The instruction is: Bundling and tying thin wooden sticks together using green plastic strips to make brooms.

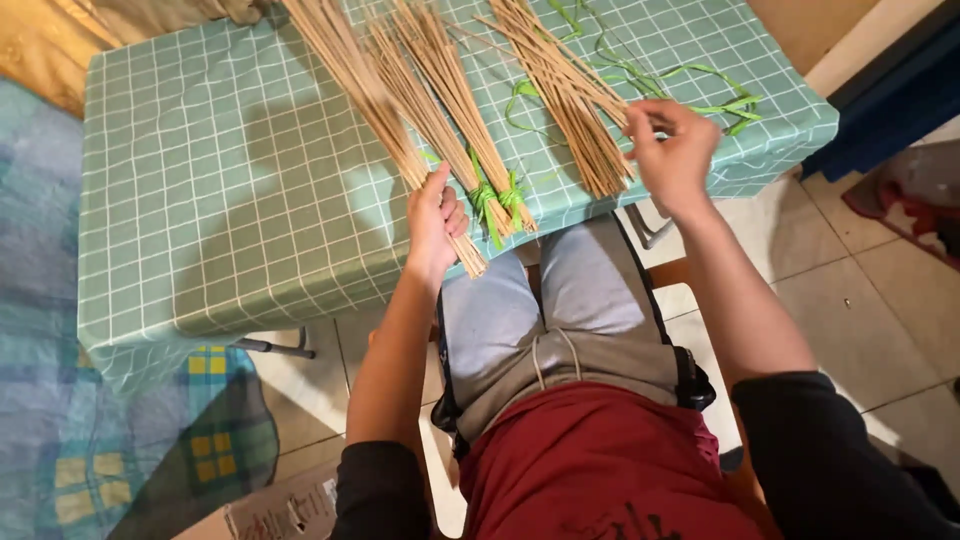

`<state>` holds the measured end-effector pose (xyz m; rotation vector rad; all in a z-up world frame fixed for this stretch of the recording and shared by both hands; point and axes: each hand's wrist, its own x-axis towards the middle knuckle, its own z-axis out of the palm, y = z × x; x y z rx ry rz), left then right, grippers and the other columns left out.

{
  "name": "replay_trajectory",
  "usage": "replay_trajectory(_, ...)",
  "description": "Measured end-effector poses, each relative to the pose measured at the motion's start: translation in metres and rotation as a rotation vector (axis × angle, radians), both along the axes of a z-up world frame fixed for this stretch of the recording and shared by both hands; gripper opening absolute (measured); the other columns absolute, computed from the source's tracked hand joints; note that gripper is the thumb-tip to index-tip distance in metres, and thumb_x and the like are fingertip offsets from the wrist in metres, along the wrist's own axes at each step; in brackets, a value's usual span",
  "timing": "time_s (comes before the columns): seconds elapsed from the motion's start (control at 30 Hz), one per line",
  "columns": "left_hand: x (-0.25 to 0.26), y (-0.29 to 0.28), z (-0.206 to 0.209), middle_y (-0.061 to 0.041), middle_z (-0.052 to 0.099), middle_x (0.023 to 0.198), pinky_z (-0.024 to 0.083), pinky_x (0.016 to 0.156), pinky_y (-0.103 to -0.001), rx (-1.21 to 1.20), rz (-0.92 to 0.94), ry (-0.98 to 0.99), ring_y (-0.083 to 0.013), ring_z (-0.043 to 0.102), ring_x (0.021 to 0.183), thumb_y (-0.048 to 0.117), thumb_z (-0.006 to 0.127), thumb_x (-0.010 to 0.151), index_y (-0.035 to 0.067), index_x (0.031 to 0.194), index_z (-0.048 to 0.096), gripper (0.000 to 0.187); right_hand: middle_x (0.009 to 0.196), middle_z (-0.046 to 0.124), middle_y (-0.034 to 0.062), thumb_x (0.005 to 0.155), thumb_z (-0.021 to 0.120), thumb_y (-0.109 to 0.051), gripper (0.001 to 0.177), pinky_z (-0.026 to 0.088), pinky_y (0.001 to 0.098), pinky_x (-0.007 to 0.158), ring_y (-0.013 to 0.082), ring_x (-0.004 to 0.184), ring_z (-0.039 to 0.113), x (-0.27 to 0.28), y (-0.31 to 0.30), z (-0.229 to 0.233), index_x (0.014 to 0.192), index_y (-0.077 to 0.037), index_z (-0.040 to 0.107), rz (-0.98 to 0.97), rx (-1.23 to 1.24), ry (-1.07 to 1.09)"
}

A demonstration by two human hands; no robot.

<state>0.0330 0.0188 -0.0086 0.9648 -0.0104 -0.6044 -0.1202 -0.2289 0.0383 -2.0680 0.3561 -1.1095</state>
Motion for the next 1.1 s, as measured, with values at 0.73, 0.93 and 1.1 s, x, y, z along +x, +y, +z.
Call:
replay_trajectory(0.73, -0.014, -0.003, 0.002, 0.008, 0.041, 0.052, 0.034, 0.027, -0.023, 0.078, 0.070, -0.195, -0.0053, 0.042, 0.034, 0.049, 0.077, 0.089, 0.013, 0.084, 0.053, 0.043, 0.088, 0.077, 0.0250, 0.092, 0.072, 0.011, 0.008, 0.065, 0.0330, 0.058, 0.0227, 0.070, 0.077, 0.023, 0.185, -0.088, 0.099, 0.008, 0.072, 0.370, 0.848, -0.245)
replay_trajectory(0.93, -0.005, -0.005, -0.007, -0.001, 0.043, 0.055, 0.036, 0.028, -0.027, 0.111, 0.168, -0.140, -0.0119, 0.046, 0.033, 0.036, 0.080, 0.087, 0.009, 0.077, 0.056, 0.037, 0.089, 0.075, 0.0287, 0.092, 0.069, 0.014, 0.011, 0.066, 0.0332, 0.051, 0.0243, 0.064, 0.075, 0.024, 0.185, -0.106, 0.103, 0.013, 0.069, 0.425, 0.846, -0.219)
replay_trajectory(1.1, -0.009, -0.012, -0.010, -0.005, 0.055, 0.071, 0.055, 0.059, -0.029, 0.108, 0.145, -0.320, -0.0134, 0.059, 0.061, 0.039, 0.064, 0.101, 0.009, 0.078, 0.062, 0.038, 0.081, 0.073, 0.0289, 0.091, 0.069, 0.015, 0.012, 0.060, 0.0321, 0.039, 0.0250, 0.053, 0.071, 0.021, 0.202, -0.102, 0.103, 0.014, 0.070, 0.459, 0.812, -0.218)
